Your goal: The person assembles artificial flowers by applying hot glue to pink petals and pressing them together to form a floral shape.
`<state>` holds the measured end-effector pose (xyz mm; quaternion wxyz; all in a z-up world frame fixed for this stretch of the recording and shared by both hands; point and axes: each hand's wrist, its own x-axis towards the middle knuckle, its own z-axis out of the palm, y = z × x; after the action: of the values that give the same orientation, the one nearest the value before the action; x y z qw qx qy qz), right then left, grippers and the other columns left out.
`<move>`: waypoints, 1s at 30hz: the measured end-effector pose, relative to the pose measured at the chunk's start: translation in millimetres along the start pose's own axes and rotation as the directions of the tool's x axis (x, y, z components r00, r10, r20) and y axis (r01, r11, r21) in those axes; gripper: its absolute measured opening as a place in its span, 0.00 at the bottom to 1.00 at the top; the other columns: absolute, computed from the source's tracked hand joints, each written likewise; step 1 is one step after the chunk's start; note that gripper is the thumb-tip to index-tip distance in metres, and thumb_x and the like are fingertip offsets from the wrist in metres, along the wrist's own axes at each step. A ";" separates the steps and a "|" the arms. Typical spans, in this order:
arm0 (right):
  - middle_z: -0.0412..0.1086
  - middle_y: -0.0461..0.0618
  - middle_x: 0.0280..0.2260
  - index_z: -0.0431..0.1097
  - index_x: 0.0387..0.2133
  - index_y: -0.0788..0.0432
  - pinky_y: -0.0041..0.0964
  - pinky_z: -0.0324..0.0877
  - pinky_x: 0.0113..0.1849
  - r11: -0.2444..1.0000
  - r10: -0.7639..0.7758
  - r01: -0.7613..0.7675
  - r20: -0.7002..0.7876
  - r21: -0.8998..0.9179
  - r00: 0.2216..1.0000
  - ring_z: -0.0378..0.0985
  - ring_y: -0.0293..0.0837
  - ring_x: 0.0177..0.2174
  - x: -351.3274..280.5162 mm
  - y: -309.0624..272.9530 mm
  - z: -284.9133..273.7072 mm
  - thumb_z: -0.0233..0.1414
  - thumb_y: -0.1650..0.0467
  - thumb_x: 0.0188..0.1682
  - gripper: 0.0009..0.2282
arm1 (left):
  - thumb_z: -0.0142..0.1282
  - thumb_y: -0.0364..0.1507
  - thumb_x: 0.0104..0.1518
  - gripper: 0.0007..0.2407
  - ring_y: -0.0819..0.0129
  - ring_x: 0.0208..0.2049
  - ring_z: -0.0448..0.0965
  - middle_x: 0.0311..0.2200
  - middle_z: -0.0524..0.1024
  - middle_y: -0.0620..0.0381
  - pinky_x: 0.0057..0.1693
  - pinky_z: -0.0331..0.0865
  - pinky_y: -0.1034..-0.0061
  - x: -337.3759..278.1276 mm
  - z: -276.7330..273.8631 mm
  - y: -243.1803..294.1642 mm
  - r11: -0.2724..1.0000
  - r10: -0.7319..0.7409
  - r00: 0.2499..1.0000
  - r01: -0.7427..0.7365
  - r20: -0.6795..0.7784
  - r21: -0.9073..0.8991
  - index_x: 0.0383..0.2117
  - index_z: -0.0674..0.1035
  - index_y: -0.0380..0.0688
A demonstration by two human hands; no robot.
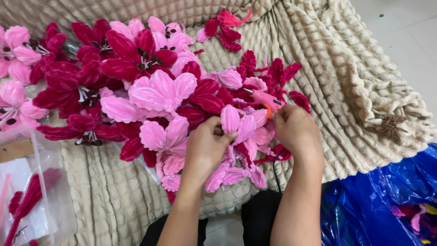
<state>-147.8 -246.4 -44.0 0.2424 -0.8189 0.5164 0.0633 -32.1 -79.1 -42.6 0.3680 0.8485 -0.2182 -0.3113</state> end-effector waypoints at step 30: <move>0.52 0.38 0.19 0.67 0.36 0.59 0.26 0.50 0.25 -0.109 -0.470 0.159 -0.192 0.981 0.861 0.53 0.32 0.17 -22.9 -7.8 -10.6 0.52 0.70 0.54 0.04 | 0.63 0.21 0.55 0.16 0.76 0.40 0.80 0.38 0.80 0.55 0.51 0.74 0.85 -8.5 -62.3 -40.0 0.203 0.108 0.962 -0.270 -0.252 -0.941 0.50 0.78 0.37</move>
<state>-153.0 -229.9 -24.1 0.8092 -0.4845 0.1619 -0.2902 10.4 -18.2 -36.5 0.8623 0.4214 -0.0554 -0.2752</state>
